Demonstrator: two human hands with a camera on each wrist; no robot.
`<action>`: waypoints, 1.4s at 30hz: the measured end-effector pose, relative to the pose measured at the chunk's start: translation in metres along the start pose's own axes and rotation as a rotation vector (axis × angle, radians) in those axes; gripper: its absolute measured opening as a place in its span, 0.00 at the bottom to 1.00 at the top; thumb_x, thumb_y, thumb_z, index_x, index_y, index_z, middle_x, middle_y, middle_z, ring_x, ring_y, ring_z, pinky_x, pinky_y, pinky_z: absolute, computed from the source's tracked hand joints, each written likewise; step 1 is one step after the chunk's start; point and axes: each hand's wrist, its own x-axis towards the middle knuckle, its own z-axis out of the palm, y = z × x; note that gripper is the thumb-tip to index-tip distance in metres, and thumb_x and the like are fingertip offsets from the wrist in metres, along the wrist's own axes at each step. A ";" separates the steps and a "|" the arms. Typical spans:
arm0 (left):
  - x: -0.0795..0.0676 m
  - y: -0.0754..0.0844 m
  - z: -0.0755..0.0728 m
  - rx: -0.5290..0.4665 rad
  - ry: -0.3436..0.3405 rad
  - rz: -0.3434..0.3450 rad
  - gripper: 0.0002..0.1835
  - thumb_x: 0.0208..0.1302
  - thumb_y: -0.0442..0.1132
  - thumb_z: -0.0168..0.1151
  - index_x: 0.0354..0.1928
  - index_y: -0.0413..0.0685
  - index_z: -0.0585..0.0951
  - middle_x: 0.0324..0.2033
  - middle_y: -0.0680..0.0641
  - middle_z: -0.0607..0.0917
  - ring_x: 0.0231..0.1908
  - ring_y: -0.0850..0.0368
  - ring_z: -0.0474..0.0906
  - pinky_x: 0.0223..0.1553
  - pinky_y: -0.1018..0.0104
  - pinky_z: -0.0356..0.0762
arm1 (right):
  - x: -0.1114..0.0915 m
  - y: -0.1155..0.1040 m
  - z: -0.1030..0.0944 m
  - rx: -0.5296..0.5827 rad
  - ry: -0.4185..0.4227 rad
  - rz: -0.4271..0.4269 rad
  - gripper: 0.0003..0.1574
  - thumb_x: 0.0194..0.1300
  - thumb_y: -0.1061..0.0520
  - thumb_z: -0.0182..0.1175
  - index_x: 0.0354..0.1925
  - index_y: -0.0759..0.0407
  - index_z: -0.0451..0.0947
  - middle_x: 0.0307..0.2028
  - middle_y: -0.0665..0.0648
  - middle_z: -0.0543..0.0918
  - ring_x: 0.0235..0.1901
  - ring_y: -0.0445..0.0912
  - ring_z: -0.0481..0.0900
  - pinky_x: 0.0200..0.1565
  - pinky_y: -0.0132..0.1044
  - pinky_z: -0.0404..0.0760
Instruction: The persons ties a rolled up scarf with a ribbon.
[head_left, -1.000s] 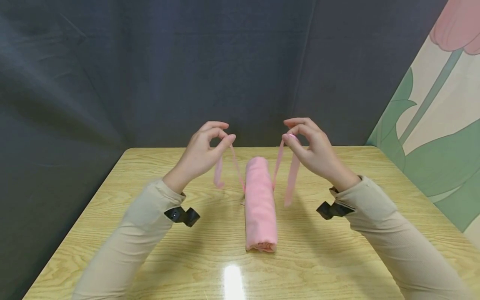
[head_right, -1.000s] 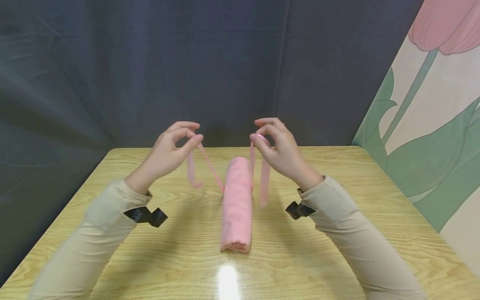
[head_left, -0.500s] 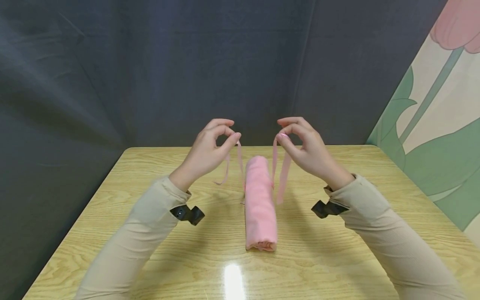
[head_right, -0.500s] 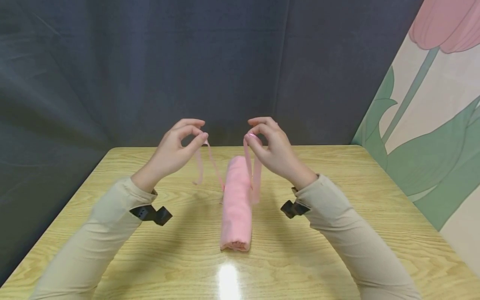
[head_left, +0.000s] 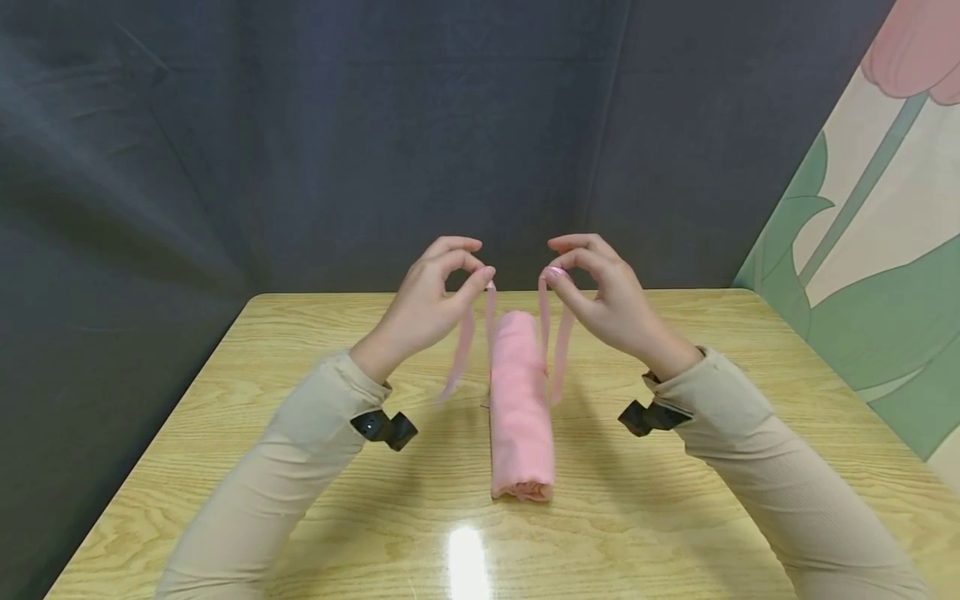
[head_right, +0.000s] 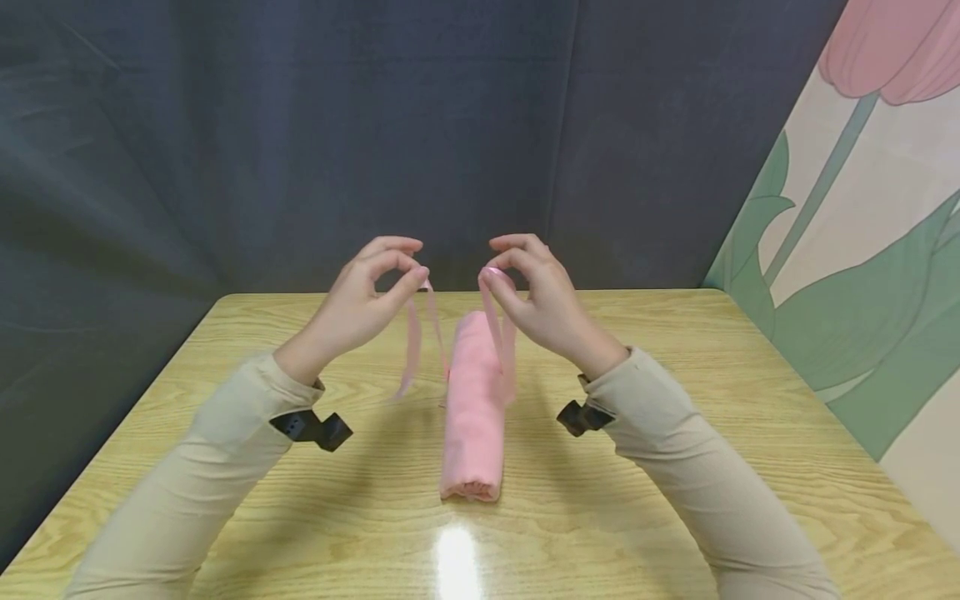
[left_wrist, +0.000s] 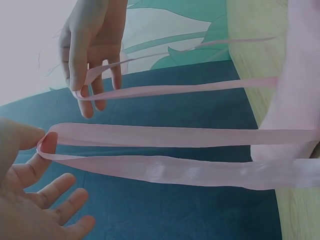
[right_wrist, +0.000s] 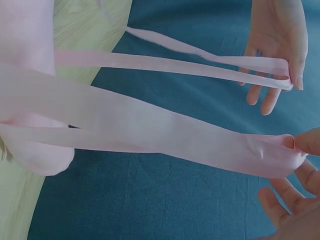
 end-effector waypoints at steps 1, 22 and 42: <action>0.000 0.001 0.000 -0.002 -0.001 0.001 0.11 0.67 0.42 0.54 0.34 0.43 0.81 0.59 0.44 0.72 0.62 0.48 0.67 0.61 0.52 0.67 | 0.000 0.000 0.000 -0.002 0.002 -0.003 0.04 0.63 0.65 0.57 0.33 0.66 0.78 0.54 0.65 0.74 0.58 0.57 0.70 0.59 0.53 0.69; 0.002 0.003 0.011 -0.039 -0.048 -0.002 0.10 0.69 0.41 0.51 0.38 0.43 0.79 0.60 0.45 0.70 0.63 0.50 0.65 0.48 0.57 0.80 | 0.001 -0.003 0.005 -0.010 -0.023 -0.024 0.07 0.62 0.65 0.58 0.37 0.65 0.81 0.54 0.64 0.74 0.56 0.56 0.72 0.57 0.52 0.72; 0.003 0.005 0.017 -0.008 -0.075 0.030 0.11 0.69 0.43 0.51 0.44 0.47 0.80 0.62 0.44 0.68 0.64 0.49 0.64 0.60 0.53 0.69 | 0.001 -0.005 0.011 0.002 -0.063 -0.017 0.09 0.62 0.64 0.59 0.40 0.68 0.80 0.54 0.64 0.74 0.56 0.56 0.72 0.56 0.52 0.73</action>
